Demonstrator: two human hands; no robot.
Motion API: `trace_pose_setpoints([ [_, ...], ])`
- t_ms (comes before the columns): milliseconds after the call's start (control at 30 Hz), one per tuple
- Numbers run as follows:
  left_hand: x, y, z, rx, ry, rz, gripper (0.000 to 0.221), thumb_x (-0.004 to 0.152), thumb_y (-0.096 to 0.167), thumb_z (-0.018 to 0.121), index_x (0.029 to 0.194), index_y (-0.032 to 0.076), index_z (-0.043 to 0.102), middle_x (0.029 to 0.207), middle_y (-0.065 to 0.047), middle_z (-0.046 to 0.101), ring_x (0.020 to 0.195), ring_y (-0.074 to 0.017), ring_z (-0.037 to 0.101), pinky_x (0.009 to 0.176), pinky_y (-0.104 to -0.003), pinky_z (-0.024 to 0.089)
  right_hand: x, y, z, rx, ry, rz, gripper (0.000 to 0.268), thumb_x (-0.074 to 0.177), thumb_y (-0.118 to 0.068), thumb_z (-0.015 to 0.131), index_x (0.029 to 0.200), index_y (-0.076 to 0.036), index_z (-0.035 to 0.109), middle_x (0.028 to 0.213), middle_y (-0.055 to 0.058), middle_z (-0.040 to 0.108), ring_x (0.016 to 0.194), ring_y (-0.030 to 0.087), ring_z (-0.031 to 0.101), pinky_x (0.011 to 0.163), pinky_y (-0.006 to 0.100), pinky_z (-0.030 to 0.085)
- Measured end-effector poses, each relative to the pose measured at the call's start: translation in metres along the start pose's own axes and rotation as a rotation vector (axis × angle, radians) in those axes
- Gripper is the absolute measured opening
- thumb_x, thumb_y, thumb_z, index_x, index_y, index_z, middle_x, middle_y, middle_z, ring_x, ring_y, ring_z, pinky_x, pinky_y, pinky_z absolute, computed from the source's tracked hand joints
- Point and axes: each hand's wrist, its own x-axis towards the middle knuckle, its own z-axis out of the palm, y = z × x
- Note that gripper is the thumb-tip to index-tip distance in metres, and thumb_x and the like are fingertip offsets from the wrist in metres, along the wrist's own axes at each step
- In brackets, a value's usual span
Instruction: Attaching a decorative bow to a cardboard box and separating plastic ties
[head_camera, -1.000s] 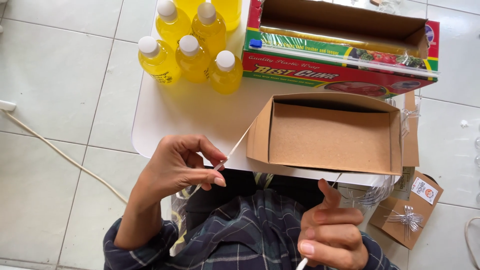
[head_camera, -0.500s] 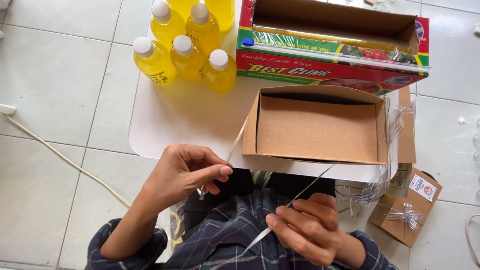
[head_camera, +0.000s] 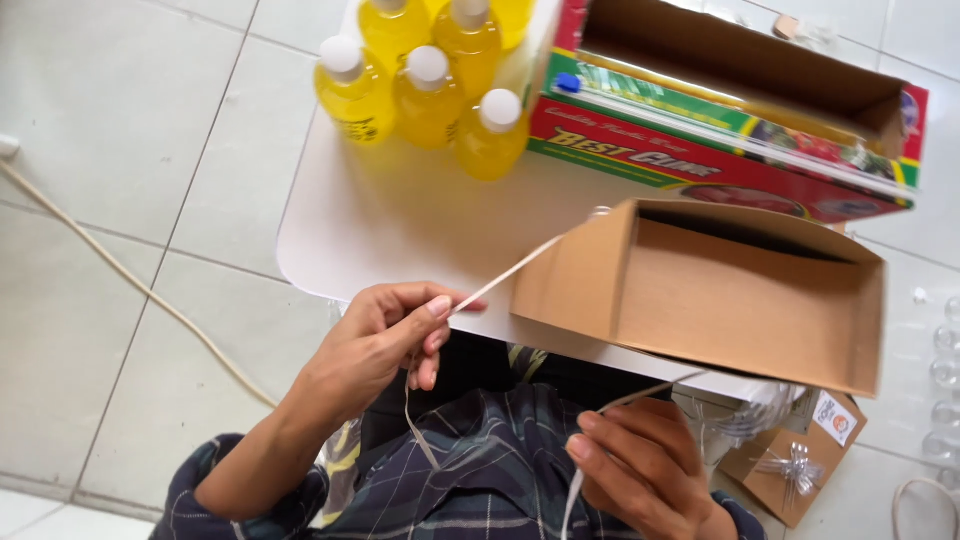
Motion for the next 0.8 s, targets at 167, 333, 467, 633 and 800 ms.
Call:
trace_pose_setpoints([
  [167, -0.005, 0.012, 0.005, 0.094, -0.011, 0.095, 0.035, 0.098, 0.005, 0.057, 0.131, 0.003, 0.067, 0.060, -0.001, 0.055, 0.040, -0.0063, 0.046, 0.034, -0.019, 0.045, -0.001, -0.007, 0.000, 0.053, -0.065, 0.163, 0.033, 0.079, -0.018, 0.084, 0.107, -0.015, 0.068, 0.111, 0.002, 0.072, 0.108, 0.019, 0.066, 0.098, 0.037, 0.062],
  [333, -0.013, 0.010, 0.009, 0.225, 0.086, 0.146, 0.023, 0.097, 0.006, 0.061, 0.110, 0.005, 0.080, 0.067, -0.002, 0.064, 0.052, -0.0058, 0.053, 0.045, -0.019, 0.042, -0.003, -0.008, 0.003, 0.045, -0.084, 0.180, 0.037, 0.079, -0.013, 0.085, 0.110, -0.016, 0.065, 0.113, 0.001, 0.069, 0.109, 0.017, 0.064, 0.096, 0.034, 0.062],
  [467, -0.021, 0.017, 0.016, 0.475, 0.144, 0.283, 0.021, 0.086, 0.009, 0.071, 0.101, 0.006, 0.085, 0.058, 0.004, 0.062, 0.048, -0.0035, 0.041, 0.040, -0.019, 0.034, -0.002, -0.009, 0.003, 0.004, -0.084, 0.175, 0.035, 0.081, -0.010, 0.083, 0.110, -0.016, 0.064, 0.111, 0.000, 0.071, 0.108, 0.017, 0.065, 0.097, 0.035, 0.062],
  [633, -0.026, 0.011, 0.026, 0.434, 0.126, 0.294, 0.011, 0.086, 0.007, 0.075, 0.093, 0.004, 0.082, 0.060, -0.001, 0.074, 0.043, -0.0006, 0.044, 0.037, -0.017, 0.034, 0.001, -0.008, 0.005, 0.029, -0.040, 0.136, 0.034, 0.079, -0.003, 0.082, 0.108, -0.014, 0.067, 0.110, 0.003, 0.071, 0.106, 0.019, 0.065, 0.092, 0.035, 0.064],
  [800, -0.024, 0.004, 0.041, 0.452, 0.083, 0.335, 0.009, 0.086, 0.005, 0.073, 0.086, 0.002, 0.081, 0.070, -0.001, 0.079, 0.050, -0.0013, 0.051, 0.045, -0.016, 0.043, 0.007, -0.007, 0.002, -0.003, -0.073, 0.091, 0.036, 0.082, -0.004, 0.080, 0.114, -0.013, 0.065, 0.116, 0.004, 0.068, 0.106, 0.020, 0.065, 0.093, 0.037, 0.063],
])
